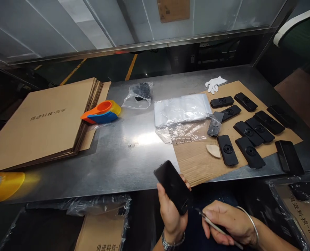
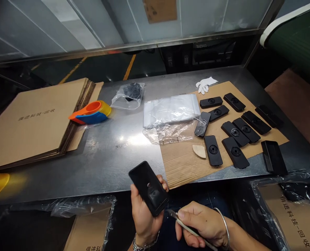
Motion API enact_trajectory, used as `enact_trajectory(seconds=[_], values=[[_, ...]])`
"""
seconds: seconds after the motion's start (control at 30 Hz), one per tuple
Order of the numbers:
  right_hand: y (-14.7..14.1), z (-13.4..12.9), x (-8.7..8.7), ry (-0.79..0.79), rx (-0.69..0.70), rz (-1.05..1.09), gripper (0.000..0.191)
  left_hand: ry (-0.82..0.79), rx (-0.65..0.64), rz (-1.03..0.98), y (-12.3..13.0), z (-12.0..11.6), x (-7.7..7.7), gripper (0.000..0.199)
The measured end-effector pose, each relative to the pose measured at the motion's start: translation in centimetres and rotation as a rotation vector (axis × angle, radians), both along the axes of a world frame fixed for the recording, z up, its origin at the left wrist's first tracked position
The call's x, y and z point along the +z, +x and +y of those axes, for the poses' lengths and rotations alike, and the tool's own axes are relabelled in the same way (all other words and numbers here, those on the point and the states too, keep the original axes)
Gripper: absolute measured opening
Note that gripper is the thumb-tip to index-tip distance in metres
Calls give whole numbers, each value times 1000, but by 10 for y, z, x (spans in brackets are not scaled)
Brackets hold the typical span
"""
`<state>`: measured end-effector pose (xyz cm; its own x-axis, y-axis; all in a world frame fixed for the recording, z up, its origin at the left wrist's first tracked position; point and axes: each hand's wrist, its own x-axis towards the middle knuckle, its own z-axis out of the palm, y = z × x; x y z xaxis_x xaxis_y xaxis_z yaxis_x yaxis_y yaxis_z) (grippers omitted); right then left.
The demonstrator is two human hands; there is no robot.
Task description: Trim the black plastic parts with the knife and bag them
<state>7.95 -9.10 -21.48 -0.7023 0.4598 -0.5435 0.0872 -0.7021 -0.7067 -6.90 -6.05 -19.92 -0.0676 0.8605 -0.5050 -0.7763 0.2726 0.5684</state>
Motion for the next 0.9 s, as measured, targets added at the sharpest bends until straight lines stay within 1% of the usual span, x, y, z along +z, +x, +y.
enact_trajectory(seconds=[0.03, 0.07, 0.13, 0.2, 0.23, 0.3, 0.4, 0.43, 0.47, 0.5, 0.6, 0.63, 0.67, 0.7, 0.73, 0.83, 0.9], values=[[-1, 0, 2, 42, -75, 1, 50, -58, -22, -47, 0, 2, 0, 53], [-2, 1, 5, 130, -147, -37, 45, -108, -33, -86, 0, 4, 0, 52], [-6, 4, 14, 366, -251, -185, 34, -176, -53, -146, 1, 5, -1, 52], [-12, 5, 21, 559, -281, -325, 24, -219, -86, -195, 3, 5, -1, 53], [-15, 5, 24, 620, -281, -368, 19, -234, -98, -212, 4, 4, -1, 54], [-21, 4, 26, 691, -278, -402, 12, -249, -106, -216, 6, 2, -1, 54], [-28, 0, 24, 767, -258, -406, 12, -247, -65, -171, 10, 1, -1, 52], [-30, -2, 23, 815, -252, -411, 13, -251, -48, -156, 11, 1, -1, 52], [-32, -3, 22, 895, -258, -424, 15, -261, -28, -145, 13, 0, -1, 51], [-35, -5, 20, 1010, -273, -447, 16, -279, -11, -141, 14, 1, -1, 51], [-40, -8, 16, 1414, -344, -550, 23, -358, 41, -153, 16, 1, -1, 51], [-42, -9, 14, 1494, -356, -561, 24, -383, 51, -161, 16, 2, -1, 51], [-42, -9, 13, 1532, -359, -553, 25, -402, 51, -173, 17, 2, -1, 51], [-42, -9, 12, 1528, -361, -534, 26, -414, 42, -189, 17, 2, -2, 50], [-41, -9, 12, 1487, -358, -503, 25, -424, 24, -202, 17, 2, -2, 50], [-30, -4, 15, 1243, -331, -420, 21, -434, -56, -224, 16, 2, -4, 49], [-20, 2, 18, 1085, -310, -434, 18, -415, -97, -230, 16, 2, -6, 48]])
